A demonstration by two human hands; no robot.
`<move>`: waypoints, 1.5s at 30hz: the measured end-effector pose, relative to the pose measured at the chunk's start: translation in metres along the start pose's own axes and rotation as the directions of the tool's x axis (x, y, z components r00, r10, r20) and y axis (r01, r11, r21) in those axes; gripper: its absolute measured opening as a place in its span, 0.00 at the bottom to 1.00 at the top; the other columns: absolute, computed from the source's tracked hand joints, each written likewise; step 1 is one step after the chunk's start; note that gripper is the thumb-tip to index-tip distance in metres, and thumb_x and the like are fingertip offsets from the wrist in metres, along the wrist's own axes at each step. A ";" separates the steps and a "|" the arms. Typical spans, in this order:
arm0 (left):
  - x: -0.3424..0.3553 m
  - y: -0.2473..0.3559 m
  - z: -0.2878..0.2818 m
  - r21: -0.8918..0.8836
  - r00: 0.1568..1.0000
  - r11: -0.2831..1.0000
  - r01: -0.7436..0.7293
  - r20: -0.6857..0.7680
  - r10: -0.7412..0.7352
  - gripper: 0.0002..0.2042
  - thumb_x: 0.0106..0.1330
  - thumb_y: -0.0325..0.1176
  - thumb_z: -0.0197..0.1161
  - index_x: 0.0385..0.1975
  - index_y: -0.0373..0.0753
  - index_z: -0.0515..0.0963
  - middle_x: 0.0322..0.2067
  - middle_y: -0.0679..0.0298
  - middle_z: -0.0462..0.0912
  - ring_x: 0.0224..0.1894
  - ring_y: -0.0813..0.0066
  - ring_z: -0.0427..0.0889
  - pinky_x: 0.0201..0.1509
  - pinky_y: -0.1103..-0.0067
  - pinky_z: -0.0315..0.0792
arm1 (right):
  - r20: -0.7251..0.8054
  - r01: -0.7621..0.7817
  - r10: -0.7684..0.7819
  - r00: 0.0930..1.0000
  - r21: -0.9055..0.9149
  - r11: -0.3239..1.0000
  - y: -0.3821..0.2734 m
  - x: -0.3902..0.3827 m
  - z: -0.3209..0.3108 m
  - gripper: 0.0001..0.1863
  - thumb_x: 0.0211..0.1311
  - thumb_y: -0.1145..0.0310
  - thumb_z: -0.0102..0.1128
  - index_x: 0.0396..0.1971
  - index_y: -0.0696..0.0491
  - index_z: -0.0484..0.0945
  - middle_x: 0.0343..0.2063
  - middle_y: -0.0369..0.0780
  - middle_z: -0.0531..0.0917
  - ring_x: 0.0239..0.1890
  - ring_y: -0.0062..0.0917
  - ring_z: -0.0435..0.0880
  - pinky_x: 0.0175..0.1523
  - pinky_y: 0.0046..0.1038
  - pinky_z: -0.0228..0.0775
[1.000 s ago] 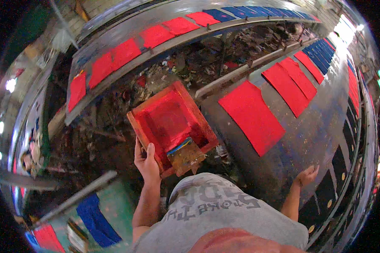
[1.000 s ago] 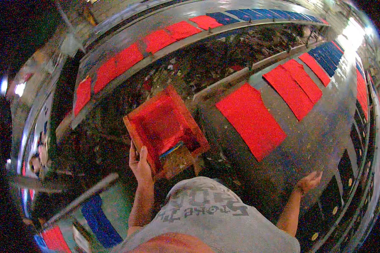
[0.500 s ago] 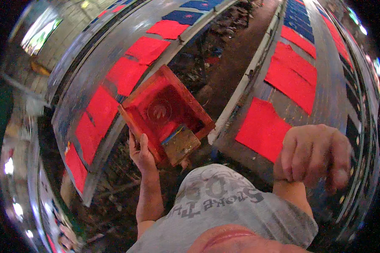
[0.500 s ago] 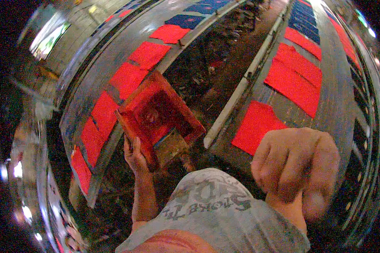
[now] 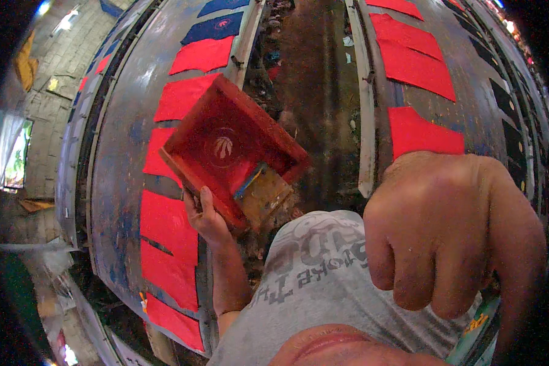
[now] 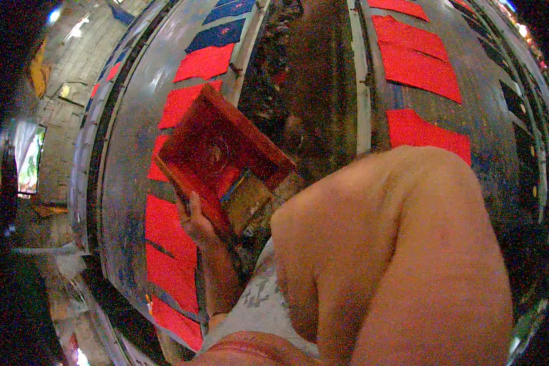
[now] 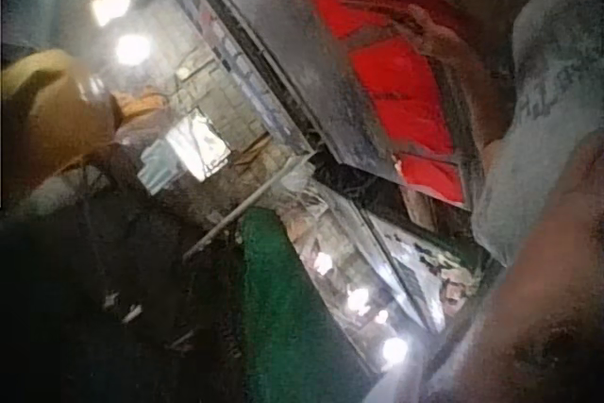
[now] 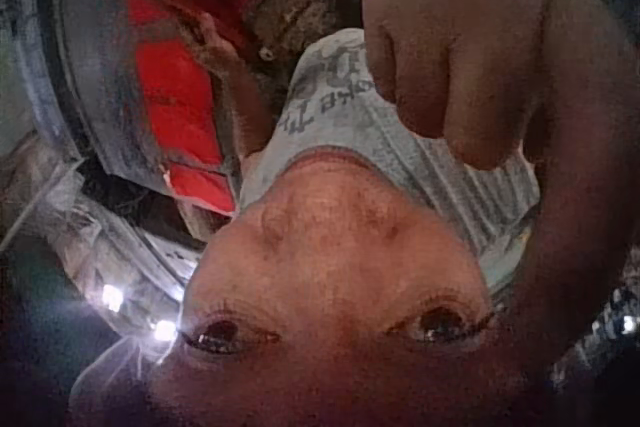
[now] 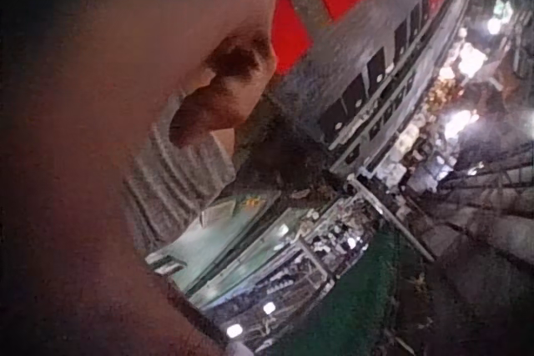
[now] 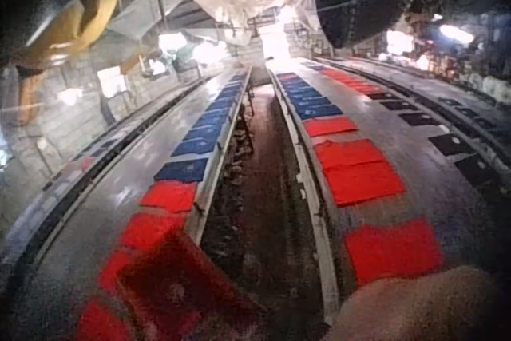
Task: The person prepares a screen printing frame by pouring red ink into a tray and spreading it evenly with a squeegee. They then carry the frame to a table and position it over a printed surface.
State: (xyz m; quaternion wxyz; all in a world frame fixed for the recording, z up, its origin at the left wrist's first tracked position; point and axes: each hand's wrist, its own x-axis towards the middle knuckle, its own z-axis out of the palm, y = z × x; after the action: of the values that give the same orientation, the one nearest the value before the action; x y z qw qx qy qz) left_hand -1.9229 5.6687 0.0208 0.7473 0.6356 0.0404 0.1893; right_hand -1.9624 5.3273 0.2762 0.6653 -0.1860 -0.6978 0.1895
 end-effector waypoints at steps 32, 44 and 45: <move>0.181 -0.023 0.206 0.004 0.998 0.998 0.063 -0.025 -0.063 0.30 0.83 0.29 0.65 0.81 0.30 0.67 0.69 0.58 0.82 0.65 0.69 0.82 0.72 0.70 0.76 | -0.100 0.033 -0.039 0.994 -0.060 0.998 -0.172 -0.050 -0.218 0.17 0.85 0.61 0.48 0.47 0.58 0.82 0.31 0.56 0.82 0.26 0.45 0.82 0.26 0.40 0.65; 0.284 -0.102 0.414 -0.006 0.961 0.984 0.178 0.215 -0.173 0.28 0.84 0.28 0.64 0.81 0.30 0.68 0.63 0.59 0.86 0.58 0.73 0.87 0.64 0.74 0.81 | -0.566 -0.227 -0.128 0.814 -0.514 0.827 -0.344 -0.227 -0.211 0.13 0.78 0.63 0.70 0.55 0.52 0.86 0.23 0.45 0.87 0.19 0.30 0.83 0.28 0.34 0.79; 0.298 -0.108 0.429 -0.013 0.947 0.982 0.190 0.265 -0.180 0.28 0.84 0.28 0.64 0.81 0.31 0.68 0.63 0.59 0.87 0.58 0.73 0.87 0.64 0.75 0.82 | -0.581 -0.231 -0.146 0.801 -0.525 0.819 -0.346 -0.246 -0.211 0.14 0.78 0.63 0.70 0.55 0.52 0.86 0.23 0.45 0.87 0.19 0.30 0.84 0.29 0.35 0.80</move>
State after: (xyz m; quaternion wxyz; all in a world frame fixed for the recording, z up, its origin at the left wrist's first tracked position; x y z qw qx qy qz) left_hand -1.4931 5.3545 0.0517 0.7727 0.6339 -0.0033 0.0333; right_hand -1.7424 4.9080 0.2510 0.7584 -0.4428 -0.4713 -0.0813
